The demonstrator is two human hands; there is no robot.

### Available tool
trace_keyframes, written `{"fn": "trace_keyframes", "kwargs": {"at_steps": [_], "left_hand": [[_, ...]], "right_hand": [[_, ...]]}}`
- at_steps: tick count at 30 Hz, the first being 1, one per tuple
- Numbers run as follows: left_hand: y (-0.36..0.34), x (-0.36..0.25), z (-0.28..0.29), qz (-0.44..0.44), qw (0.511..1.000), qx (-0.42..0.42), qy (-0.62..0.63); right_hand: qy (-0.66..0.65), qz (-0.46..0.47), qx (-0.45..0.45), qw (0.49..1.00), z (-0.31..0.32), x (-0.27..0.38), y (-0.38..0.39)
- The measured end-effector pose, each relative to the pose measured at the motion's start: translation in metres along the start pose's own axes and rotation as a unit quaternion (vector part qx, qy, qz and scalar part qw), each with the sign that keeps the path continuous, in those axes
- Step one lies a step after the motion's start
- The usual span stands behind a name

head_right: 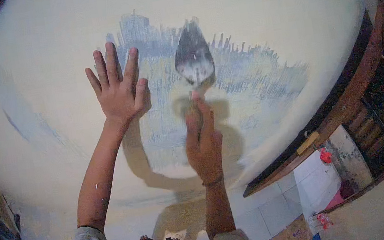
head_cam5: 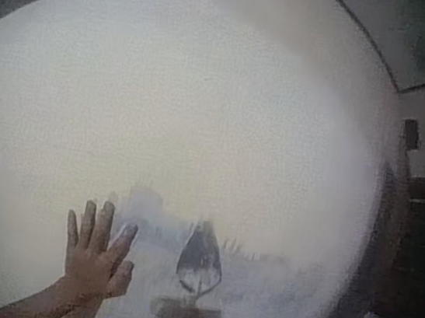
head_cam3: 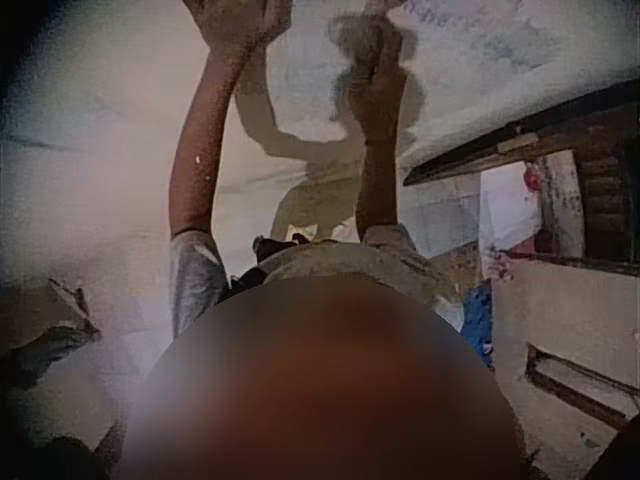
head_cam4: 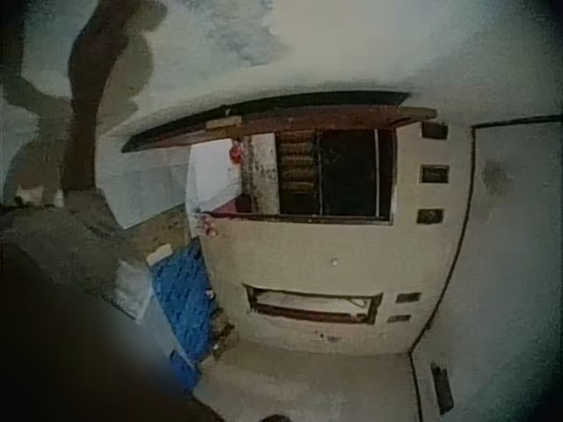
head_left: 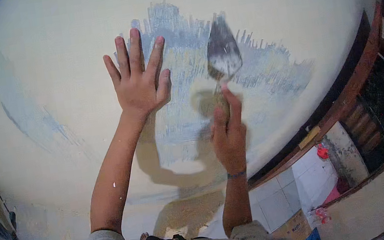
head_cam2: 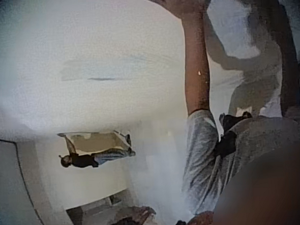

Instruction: Applying or smoothing plaster on a ceiling using a trowel.

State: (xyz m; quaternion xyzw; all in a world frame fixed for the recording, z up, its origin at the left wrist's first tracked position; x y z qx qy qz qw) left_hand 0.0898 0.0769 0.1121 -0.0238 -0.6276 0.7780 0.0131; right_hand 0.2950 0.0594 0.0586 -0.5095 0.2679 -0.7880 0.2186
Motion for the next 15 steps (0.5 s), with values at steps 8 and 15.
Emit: {"fn": "trace_keyframes", "kwargs": {"at_steps": [8,15], "left_hand": [[0.000,0.002,0.002,-0.002,1.000,0.001,-0.006],[0.005,0.009,0.001,-0.001,1.000,0.002,-0.011]], "right_hand": [[0.024,0.009,-0.002,1.000,0.002,0.002,-0.003],[0.041,0.068,-0.016,0.997,-0.014,-0.008,0.017]]}}
Point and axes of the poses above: each hand's wrist, its own y-axis away from the middle knuckle, its own z-axis out of the back of the hand, x = y × z, the point moved 6 cm from there along -y, towards the middle knuckle, and after that the axes turned 6 degrees about y, right-handed, at the moved point
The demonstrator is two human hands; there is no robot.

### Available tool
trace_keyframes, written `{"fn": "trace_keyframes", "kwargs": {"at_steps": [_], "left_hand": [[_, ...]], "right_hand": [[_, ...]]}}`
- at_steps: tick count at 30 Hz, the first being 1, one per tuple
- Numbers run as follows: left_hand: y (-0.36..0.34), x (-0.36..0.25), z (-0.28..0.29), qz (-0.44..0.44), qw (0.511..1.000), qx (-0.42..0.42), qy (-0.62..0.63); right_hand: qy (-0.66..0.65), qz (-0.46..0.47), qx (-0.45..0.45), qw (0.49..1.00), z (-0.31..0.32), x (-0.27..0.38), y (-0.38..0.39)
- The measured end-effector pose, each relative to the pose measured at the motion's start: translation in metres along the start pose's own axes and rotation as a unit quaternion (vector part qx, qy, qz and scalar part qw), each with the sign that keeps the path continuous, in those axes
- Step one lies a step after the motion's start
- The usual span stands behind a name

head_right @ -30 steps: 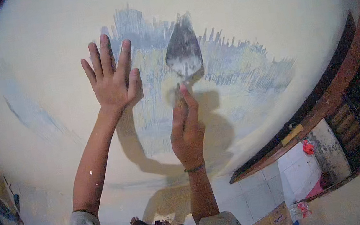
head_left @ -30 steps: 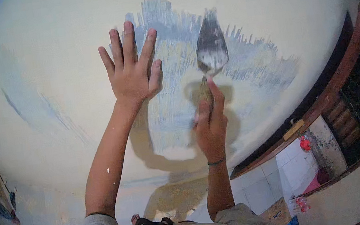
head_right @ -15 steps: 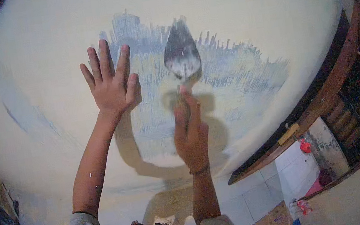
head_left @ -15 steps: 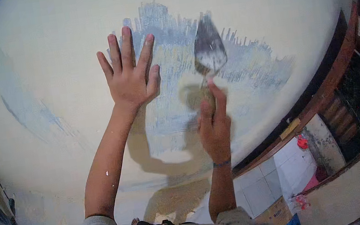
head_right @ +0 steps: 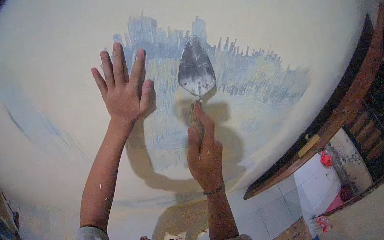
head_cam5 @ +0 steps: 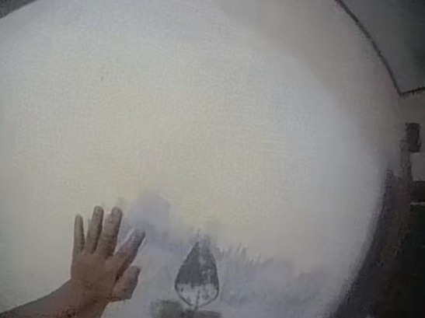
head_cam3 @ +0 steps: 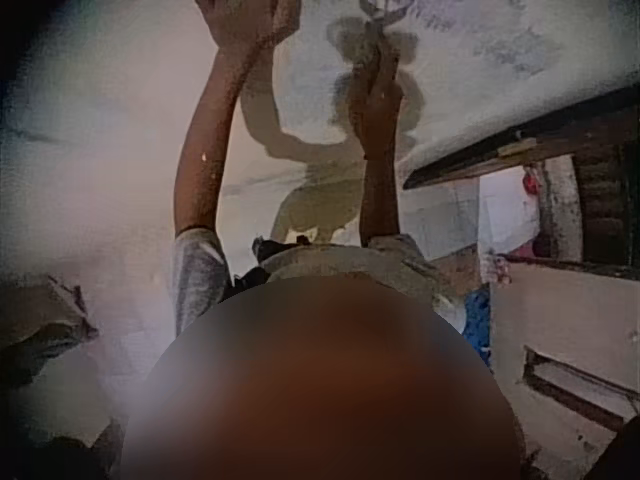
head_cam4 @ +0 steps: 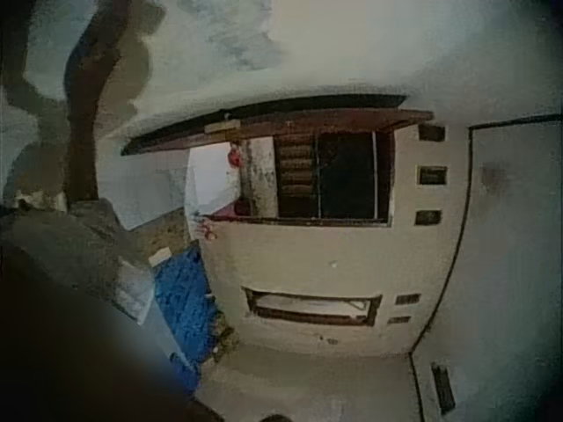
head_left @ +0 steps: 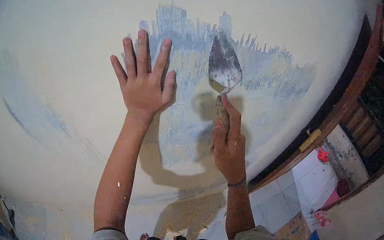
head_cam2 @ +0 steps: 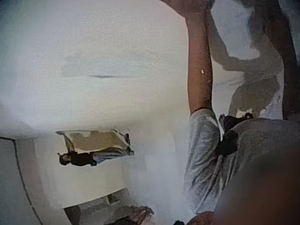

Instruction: Applying or smoothing plaster on a ceiling using a trowel.

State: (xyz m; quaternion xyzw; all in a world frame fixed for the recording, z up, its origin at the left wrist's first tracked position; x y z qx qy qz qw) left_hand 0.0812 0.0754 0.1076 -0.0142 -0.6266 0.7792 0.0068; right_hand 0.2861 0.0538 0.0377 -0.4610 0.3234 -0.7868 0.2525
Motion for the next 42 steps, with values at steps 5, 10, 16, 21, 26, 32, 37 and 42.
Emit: {"fn": "trace_keyframes", "kwargs": {"at_steps": [5,10,16,21,26,32,37,42], "left_hand": [[-0.005,-0.007,0.001,0.001,1.000,0.000,0.010],[-0.002,-0.005,-0.001,-0.005,1.000,-0.003,0.008],[-0.003,-0.005,0.001,-0.008,1.000,-0.005,0.006],[-0.006,-0.008,0.002,-0.003,1.000,0.002,0.006],[-0.002,-0.006,-0.003,-0.004,1.000,0.004,0.000],[-0.002,-0.003,-0.001,-0.003,1.000,-0.004,0.008],[-0.002,-0.007,-0.003,-0.021,1.000,-0.007,-0.006],[-0.002,-0.005,-0.004,-0.014,1.000,-0.002,-0.001]], "right_hand": [[0.054,0.032,-0.028,0.998,0.018,0.014,-0.037],[0.043,0.061,-0.022,0.997,0.008,0.021,-0.001],[-0.026,-0.037,0.028,0.999,0.000,0.013,-0.007],[0.027,0.036,-0.028,0.999,0.003,0.005,-0.008],[0.056,0.045,-0.030,0.997,-0.004,-0.005,0.003],[0.017,-0.040,0.010,0.999,-0.002,0.002,-0.011],[0.033,0.070,-0.055,0.995,0.003,0.001,0.001],[-0.026,-0.064,0.023,0.997,0.006,0.011,-0.020]]}}
Point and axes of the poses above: each hand's wrist, its own y-axis away from the middle knuckle, its own z-axis out of the back of the hand, x = y × z, the point moved 6 cm from there along -y, towards the middle knuckle, and after that the axes turned 6 degrees about y, right-handed, at the moved point
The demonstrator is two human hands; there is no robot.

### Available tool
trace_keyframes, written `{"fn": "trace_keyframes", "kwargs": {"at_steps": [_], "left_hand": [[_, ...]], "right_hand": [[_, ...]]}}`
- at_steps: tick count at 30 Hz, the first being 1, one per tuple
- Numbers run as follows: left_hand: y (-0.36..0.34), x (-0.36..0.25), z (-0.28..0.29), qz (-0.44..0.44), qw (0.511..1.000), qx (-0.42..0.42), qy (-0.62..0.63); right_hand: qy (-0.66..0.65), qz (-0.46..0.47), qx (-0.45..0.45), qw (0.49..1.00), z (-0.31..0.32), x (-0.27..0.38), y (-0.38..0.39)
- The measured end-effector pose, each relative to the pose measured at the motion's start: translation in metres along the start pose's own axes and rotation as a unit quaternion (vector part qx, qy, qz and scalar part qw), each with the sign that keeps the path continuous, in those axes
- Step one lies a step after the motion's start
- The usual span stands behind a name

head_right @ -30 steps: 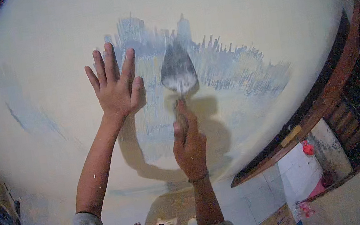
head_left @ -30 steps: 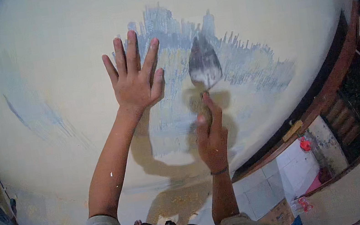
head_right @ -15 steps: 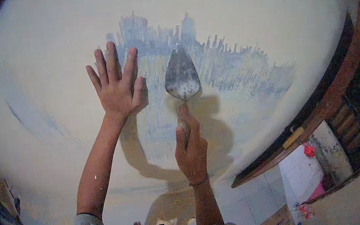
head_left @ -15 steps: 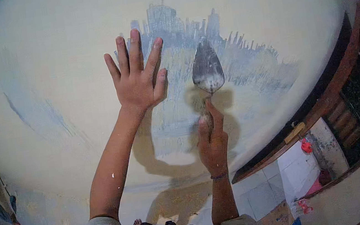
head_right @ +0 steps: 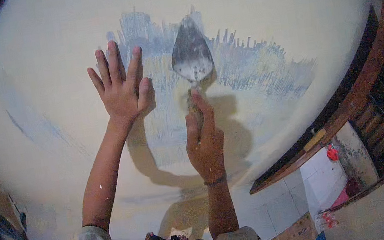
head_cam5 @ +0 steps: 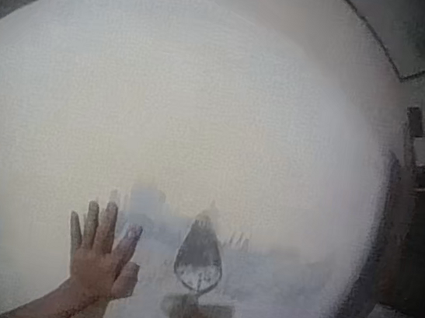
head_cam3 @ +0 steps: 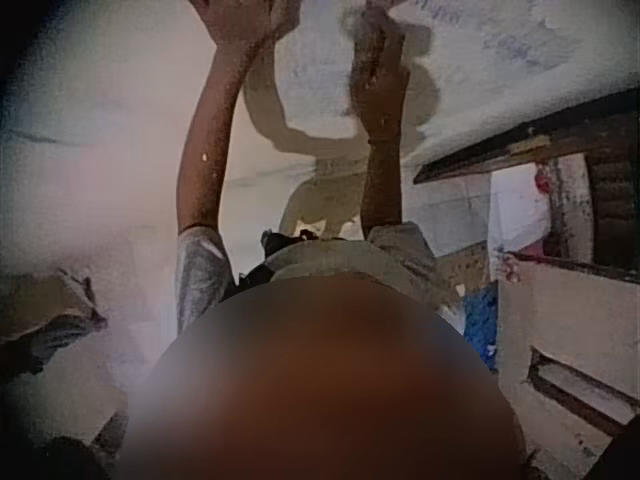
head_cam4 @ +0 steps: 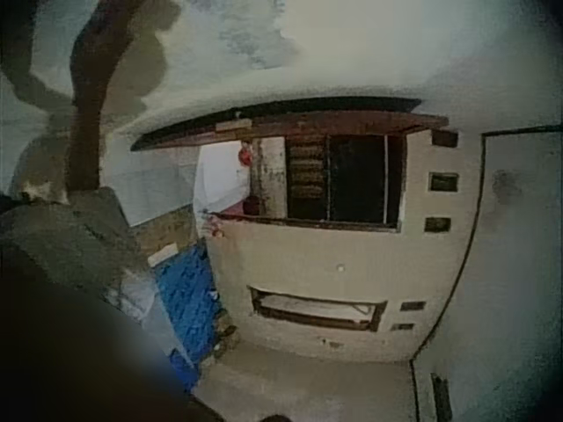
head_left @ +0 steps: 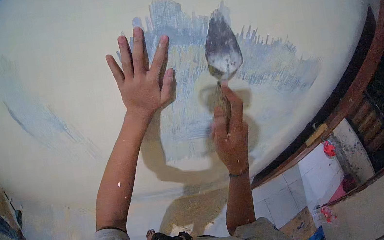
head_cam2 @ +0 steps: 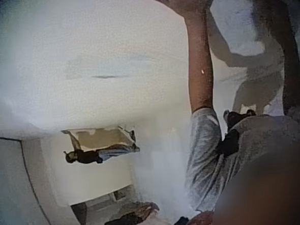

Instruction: Applying or smoothing plaster on a ceiling using a trowel.

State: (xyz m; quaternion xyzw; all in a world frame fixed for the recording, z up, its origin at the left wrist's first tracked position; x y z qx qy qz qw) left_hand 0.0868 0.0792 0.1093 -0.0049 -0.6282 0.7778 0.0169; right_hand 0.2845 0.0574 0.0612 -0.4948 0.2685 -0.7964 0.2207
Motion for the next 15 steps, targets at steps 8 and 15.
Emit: {"fn": "trace_keyframes", "kwargs": {"at_steps": [8,15], "left_hand": [[0.000,-0.001,0.003,-0.002,1.000,0.005,-0.006],[0.001,-0.002,0.002,0.001,1.000,-0.010,0.014]], "right_hand": [[-0.003,0.064,-0.015,0.998,0.002,0.007,0.004],[-0.001,0.064,-0.018,0.998,-0.002,0.016,0.001]]}}
Point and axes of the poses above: each hand's wrist, its own y-axis away from the middle knuckle, its own z-axis out of the back of the hand, x = y × z, the point moved 6 cm from there along -y, towards the middle knuckle, and after that the axes turned 6 degrees about y, right-handed, at the moved point
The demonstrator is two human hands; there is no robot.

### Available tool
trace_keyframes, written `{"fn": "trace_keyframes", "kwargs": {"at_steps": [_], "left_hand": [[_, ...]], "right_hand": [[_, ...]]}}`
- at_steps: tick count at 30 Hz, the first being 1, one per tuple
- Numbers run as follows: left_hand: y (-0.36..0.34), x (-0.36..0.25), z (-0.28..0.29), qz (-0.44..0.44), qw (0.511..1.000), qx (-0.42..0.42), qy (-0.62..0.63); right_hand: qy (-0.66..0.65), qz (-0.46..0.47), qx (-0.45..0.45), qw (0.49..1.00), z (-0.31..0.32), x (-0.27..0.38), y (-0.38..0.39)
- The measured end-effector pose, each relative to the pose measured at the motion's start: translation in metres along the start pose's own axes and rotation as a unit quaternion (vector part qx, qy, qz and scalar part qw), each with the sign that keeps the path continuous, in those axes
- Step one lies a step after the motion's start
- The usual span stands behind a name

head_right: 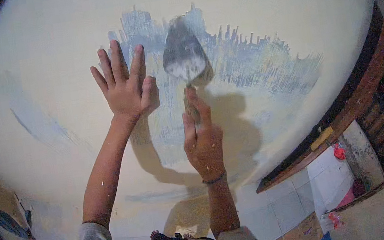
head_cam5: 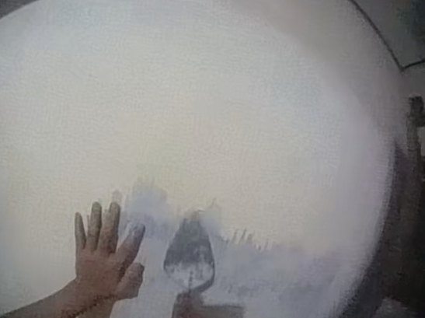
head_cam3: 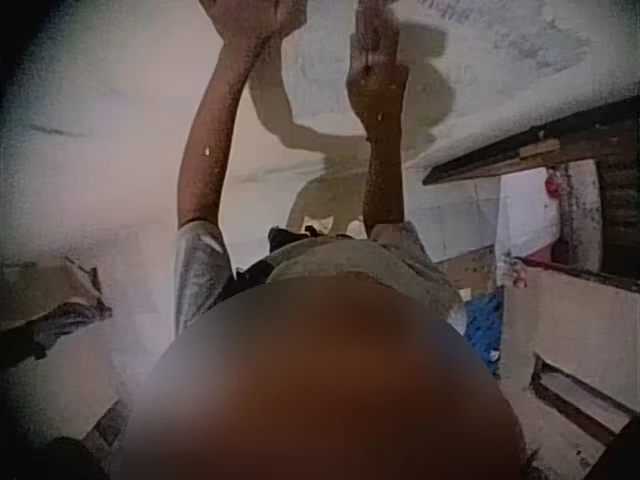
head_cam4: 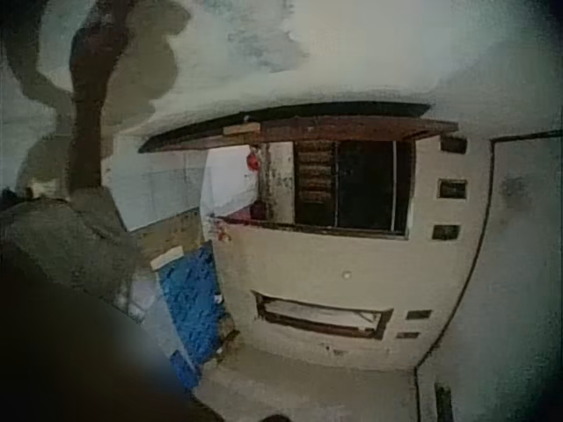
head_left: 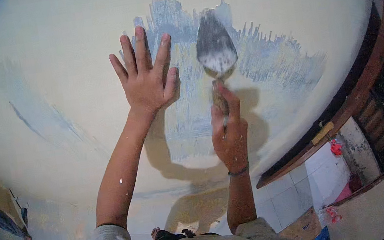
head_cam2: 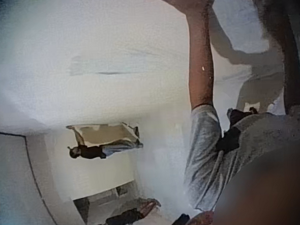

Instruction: Applying or smoothing plaster on a ceiling using a trowel.

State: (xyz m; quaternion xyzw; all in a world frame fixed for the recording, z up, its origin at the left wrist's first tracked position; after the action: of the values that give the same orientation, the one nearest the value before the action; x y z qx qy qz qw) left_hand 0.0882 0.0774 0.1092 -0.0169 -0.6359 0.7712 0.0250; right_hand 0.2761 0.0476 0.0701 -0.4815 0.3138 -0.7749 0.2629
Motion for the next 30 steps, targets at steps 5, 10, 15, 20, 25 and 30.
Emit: {"fn": "trace_keyframes", "kwargs": {"at_steps": [5,10,15,20,25,30], "left_hand": [[0.002,0.002,-0.001,-0.001,1.000,0.005,-0.008],[-0.002,-0.001,0.000,-0.003,1.000,0.005,-0.004],[0.000,0.001,0.000,-0.002,1.000,0.007,-0.021],[0.001,0.000,-0.001,-0.008,1.000,0.017,-0.017],[0.002,-0.001,-0.002,-0.016,1.000,0.019,-0.017],[-0.001,-0.003,0.001,-0.004,1.000,0.007,-0.004]], "right_hand": [[-0.001,-0.017,0.005,1.000,-0.007,-0.016,0.020],[0.044,0.067,-0.034,0.996,-0.001,-0.001,-0.002],[-0.004,-0.028,0.010,1.000,-0.009,-0.021,0.026],[0.052,0.014,-0.025,0.998,-0.003,-0.008,0.004],[0.036,-0.013,-0.001,0.999,-0.004,-0.022,0.026],[0.035,0.021,-0.029,0.999,0.000,0.001,-0.007]]}}
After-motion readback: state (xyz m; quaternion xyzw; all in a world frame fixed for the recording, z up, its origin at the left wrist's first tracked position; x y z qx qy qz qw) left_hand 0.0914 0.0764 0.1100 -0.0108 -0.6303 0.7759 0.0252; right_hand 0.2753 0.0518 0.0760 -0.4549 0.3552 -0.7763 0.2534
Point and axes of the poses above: each hand's wrist, its own y-axis away from the middle knuckle, its own z-axis out of the back of the hand, x = y × z, the point moved 6 cm from there along -y, towards the middle knuckle, and after that the axes turned 6 degrees about y, right-handed, at the moved point
